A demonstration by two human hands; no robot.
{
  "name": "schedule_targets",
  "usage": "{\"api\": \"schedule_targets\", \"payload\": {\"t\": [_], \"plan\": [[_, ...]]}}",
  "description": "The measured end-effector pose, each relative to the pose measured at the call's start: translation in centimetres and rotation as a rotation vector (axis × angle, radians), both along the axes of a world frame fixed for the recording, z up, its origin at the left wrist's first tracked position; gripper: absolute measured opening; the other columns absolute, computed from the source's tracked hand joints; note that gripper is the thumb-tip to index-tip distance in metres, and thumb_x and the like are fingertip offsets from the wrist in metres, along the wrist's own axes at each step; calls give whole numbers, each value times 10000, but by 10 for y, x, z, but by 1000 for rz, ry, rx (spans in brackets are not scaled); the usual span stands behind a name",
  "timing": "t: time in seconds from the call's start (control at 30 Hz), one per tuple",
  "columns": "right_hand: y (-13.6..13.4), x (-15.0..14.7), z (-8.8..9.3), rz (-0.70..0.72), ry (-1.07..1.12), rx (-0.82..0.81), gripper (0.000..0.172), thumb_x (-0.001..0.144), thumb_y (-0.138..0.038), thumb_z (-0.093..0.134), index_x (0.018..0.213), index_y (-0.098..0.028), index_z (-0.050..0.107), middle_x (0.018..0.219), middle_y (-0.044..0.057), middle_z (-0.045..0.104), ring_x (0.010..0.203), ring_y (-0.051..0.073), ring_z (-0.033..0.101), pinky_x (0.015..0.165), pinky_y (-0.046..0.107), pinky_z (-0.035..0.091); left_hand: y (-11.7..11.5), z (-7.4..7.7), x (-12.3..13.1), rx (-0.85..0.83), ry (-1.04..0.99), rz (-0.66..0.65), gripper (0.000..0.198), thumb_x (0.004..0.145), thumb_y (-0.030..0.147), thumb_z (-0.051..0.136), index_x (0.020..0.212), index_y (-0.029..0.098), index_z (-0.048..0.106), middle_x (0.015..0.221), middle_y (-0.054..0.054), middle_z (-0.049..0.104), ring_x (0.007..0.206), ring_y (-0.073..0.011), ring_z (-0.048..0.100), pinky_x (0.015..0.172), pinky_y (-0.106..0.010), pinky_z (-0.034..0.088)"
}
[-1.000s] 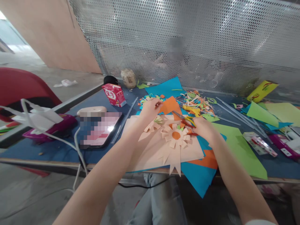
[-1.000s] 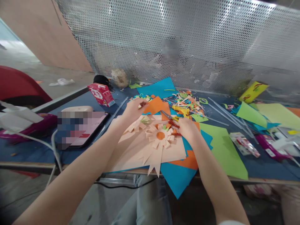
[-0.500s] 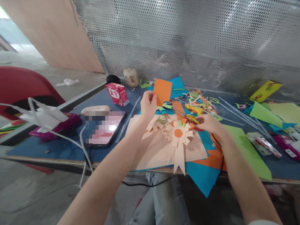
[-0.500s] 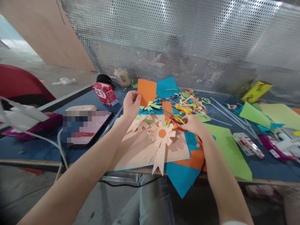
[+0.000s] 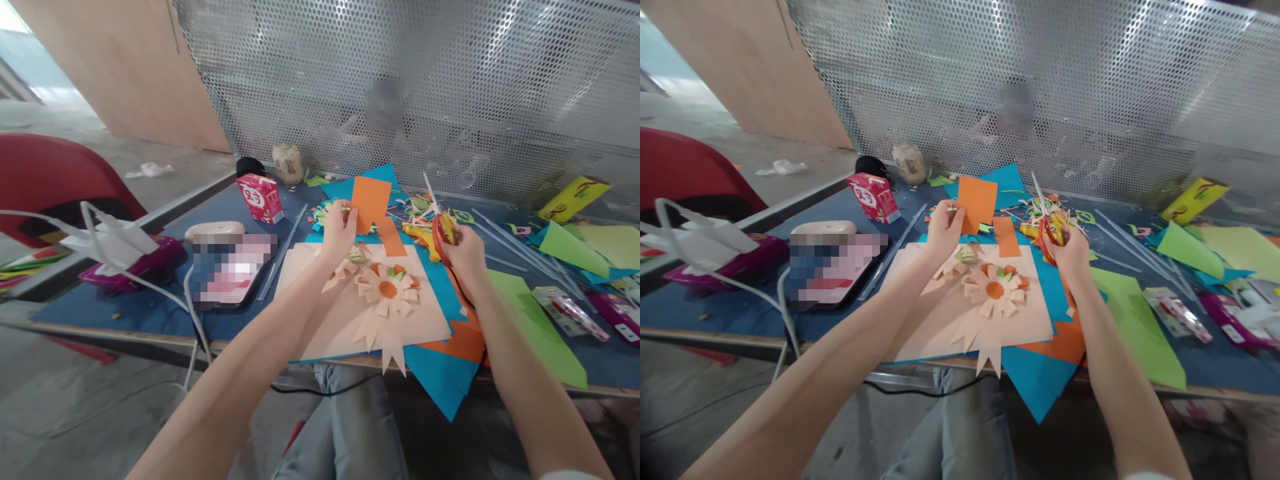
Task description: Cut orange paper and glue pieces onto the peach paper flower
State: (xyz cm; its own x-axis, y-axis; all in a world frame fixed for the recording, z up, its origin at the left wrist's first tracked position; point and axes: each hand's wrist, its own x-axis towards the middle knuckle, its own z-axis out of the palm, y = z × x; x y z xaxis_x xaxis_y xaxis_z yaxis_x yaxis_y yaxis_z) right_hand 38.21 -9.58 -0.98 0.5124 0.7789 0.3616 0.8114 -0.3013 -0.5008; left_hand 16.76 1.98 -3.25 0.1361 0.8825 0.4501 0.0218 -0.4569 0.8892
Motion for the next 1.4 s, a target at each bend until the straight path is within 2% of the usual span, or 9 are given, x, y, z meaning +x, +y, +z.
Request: {"api": "schedule_targets", "payload": {"t": [0.17, 0.3, 0.43, 0.6, 0.87, 1.03, 1.17, 1.27, 1.4], "plan": [[0, -3, -3, -196, -5, -45, 509, 740, -382, 543, 1138, -103, 391, 985, 176, 626, 902, 258, 601, 726, 341, 450, 2, 2, -2, -60, -39, 43, 16, 843, 196, 394, 855, 204, 399, 785, -12, 605, 689, -113, 593, 604, -225, 467], [7, -9, -13, -192, -167, -190, 581, 719, -471, 543, 1103, -62, 395, 975, 231, 618, 929, 313, 593, 724, 352, 436, 1, 4, -2, -66, -41, 58, 20, 841, 185, 393, 846, 204, 398, 738, -2, 599, 689, -119, 598, 606, -226, 470], [16, -10, -20, -144, -235, -318, 515, 764, -470, 476, 1081, -66, 434, 998, 225, 618, 951, 296, 594, 735, 334, 437, 1, 2, -2, -18, -19, 11, 18, 841, 206, 393, 859, 209, 395, 727, 1, 599, 668, -121, 596, 605, -232, 468], [17, -13, -17, -192, -273, -278, 545, 784, -506, 438, 1090, -55, 429, 978, 219, 619, 939, 312, 597, 733, 351, 440, 1, 2, -1, -6, -31, 18, 38, 840, 223, 390, 873, 205, 396, 732, -5, 593, 649, -121, 589, 586, -231, 457], [4, -23, 21, -267, -458, -37, 484, 864, -409, 299, 1156, -31, 377, 1018, 243, 555, 900, 321, 584, 711, 379, 438, 3, 6, -4, 5, -120, 79, 62, 852, 252, 381, 895, 209, 390, 803, -25, 622, 732, -132, 622, 605, -224, 459], [-8, -52, 55, -344, -507, -44, 535, 810, -411, 435, 1166, -17, 366, 1012, 269, 549, 818, 331, 603, 645, 397, 464, 2, 8, -2, -18, -185, 43, 21, 845, 214, 399, 857, 210, 382, 708, 0, 593, 610, -116, 589, 528, -206, 435], [-7, -79, 67, -449, -430, -116, 484, 788, -322, 490, 1149, -18, 385, 1008, 255, 575, 836, 319, 618, 651, 386, 489, 0, 10, -1, -55, -237, 36, 53, 838, 171, 408, 830, 210, 374, 676, 10, 575, 567, -111, 574, 514, -205, 435], [6, -81, 61, -463, -309, -172, 439, 784, -277, 514, 1121, -23, 395, 1001, 252, 591, 902, 311, 616, 704, 383, 492, -2, 9, -1, -103, -242, 18, 60, 837, 165, 407, 838, 211, 369, 652, 17, 556, 541, -123, 564, 491, -219, 426], [25, -56, 38, -465, -166, -249, 472, 758, -243, 561, 1133, -12, 390, 1038, 262, 581, 1007, 306, 586, 790, 380, 468, -2, 5, 0, -141, -170, 51, 93, 808, 130, 442, 826, 203, 387, 648, 21, 544, 569, -131, 558, 539, -238, 428]]}}
